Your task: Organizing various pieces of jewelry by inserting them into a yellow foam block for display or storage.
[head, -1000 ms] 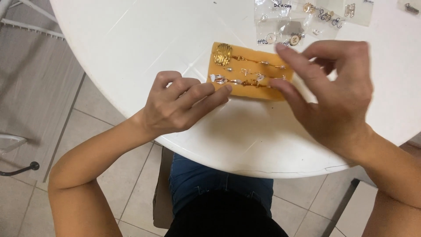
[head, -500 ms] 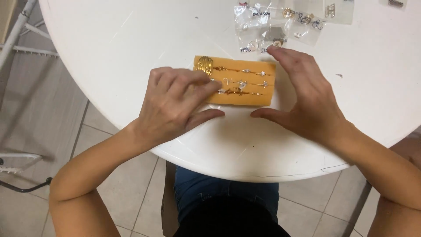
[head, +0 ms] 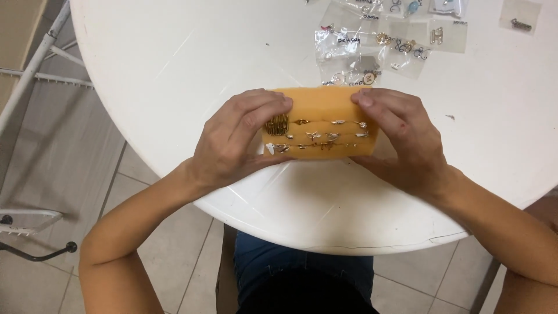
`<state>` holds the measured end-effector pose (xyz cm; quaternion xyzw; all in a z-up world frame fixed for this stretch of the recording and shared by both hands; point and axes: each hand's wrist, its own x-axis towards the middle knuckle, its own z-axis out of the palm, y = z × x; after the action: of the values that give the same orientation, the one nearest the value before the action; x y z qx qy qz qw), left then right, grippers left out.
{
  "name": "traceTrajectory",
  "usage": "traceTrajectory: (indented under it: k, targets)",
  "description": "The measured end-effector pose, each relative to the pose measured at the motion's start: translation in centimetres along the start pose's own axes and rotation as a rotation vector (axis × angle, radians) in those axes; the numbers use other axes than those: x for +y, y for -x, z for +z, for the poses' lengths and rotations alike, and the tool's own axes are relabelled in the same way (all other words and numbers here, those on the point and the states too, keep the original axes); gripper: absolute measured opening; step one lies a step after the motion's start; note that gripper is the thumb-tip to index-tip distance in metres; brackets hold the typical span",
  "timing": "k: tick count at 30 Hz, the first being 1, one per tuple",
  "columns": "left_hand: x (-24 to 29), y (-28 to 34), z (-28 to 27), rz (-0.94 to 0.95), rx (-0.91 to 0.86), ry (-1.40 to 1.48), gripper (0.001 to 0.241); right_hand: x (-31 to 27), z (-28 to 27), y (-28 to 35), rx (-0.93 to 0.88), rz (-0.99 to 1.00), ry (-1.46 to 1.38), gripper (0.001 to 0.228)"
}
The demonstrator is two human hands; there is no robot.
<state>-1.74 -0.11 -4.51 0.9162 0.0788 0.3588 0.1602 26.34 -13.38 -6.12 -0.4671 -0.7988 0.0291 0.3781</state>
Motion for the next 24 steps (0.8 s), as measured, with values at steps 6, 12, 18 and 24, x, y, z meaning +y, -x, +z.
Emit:
traceTrajectory:
  k: [6,12,18,24]
  targets:
    - [-0.3,0.2,0.1,-0.251,-0.107,0.159,0.08,-0.7,-0.3,-1.5,-0.121,0.162,-0.015,0.087]
    - [-0.7,0.7,0.9,-0.323,-0.148,0.155,0.088,0.1,-1.0,-4.4,-0.102,0.096,0.033,0.032]
    - [-0.7,0.4,0.9,-0.338,-0.132,0.158,0.088,-0.4,-1.6,-6.9,-0.329,0.024,0.322,0.014]
    - [-0.7,0.6,1.0,-0.337,-0.13,0.145,0.087,-1.2,-1.0,-7.3,-0.359,0.02,0.317,0.01]
